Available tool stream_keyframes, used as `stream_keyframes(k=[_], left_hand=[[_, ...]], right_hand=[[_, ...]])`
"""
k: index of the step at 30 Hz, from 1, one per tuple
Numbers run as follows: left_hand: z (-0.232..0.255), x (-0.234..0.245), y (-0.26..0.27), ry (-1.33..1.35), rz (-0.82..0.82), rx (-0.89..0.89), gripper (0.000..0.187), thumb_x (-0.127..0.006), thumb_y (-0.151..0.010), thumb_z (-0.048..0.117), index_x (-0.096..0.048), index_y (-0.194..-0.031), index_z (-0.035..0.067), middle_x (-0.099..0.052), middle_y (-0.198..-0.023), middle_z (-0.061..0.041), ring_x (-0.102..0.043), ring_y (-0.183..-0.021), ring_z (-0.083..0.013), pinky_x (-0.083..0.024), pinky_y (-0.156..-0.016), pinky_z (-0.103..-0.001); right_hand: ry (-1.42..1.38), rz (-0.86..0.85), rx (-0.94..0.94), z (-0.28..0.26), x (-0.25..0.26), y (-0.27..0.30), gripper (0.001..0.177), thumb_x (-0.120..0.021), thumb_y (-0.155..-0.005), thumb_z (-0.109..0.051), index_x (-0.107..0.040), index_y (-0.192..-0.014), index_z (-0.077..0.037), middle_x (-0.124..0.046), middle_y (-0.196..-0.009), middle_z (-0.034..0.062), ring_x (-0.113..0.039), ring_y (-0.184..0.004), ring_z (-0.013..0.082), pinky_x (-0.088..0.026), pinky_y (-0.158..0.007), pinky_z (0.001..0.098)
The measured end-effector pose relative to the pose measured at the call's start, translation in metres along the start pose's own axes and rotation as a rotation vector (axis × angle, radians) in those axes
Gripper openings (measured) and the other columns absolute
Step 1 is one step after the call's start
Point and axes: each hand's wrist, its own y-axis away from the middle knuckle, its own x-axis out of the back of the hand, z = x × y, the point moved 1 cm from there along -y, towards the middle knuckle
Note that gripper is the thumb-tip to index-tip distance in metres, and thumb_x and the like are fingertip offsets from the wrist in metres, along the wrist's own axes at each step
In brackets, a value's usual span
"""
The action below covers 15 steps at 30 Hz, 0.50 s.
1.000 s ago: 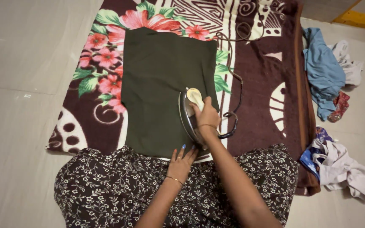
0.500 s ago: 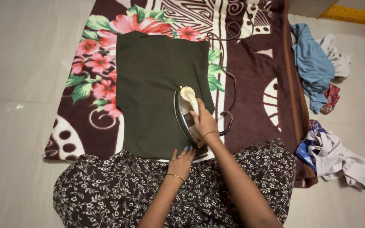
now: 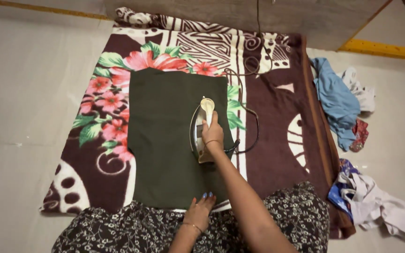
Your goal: The person irons a dark green t-shirt laid out on a floral patterned blanket on the floor. They use a handheld electric iron to smooth the fabric, moving it back and forth across the shirt's surface. The person occasionally adjusts the shirt's position and flips it over to iron the other side.
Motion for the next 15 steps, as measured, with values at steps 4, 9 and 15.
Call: stream_keyframes(k=[4, 9, 15], left_hand=[[0.006, 0.010, 0.000, 0.018, -0.011, 0.026, 0.075, -0.055, -0.088, 0.003, -0.031, -0.158, 0.011, -0.029, -0.166, -0.008, -0.029, -0.152, -0.0255, -0.025, -0.120, -0.055], [0.009, 0.013, 0.001, 0.096, -0.086, 0.073, 0.076, -0.061, -0.089, 0.008, -0.030, -0.158, 0.013, -0.027, -0.166, -0.007, -0.027, -0.152, -0.0257, -0.023, -0.122, -0.054], [-0.004, -0.011, -0.018, 0.069, -0.165, 0.046, 0.081, -0.066, -0.090, 0.014, -0.027, -0.160, 0.011, -0.026, -0.168, -0.008, -0.025, -0.154, -0.0269, -0.025, -0.120, -0.060]], right_hand=[[0.021, -0.024, 0.000, -0.008, -0.007, -0.034, 0.059, -0.056, -0.099, -0.033, -0.034, -0.152, -0.021, -0.071, -0.100, 0.0283, -0.067, -0.095, 0.0501, -0.053, -0.084, 0.0563], [0.026, 0.015, 0.081, -0.011, -0.024, -0.073, 0.060, -0.056, -0.100, -0.032, -0.033, -0.153, -0.016, -0.070, -0.100, 0.0301, -0.067, -0.095, 0.0511, -0.052, -0.083, 0.0572], [0.032, 0.000, 0.076, -0.016, -0.049, -0.128, 0.061, -0.056, -0.099, -0.032, -0.032, -0.153, -0.017, -0.070, -0.101, 0.0300, -0.067, -0.095, 0.0506, -0.052, -0.083, 0.0571]])
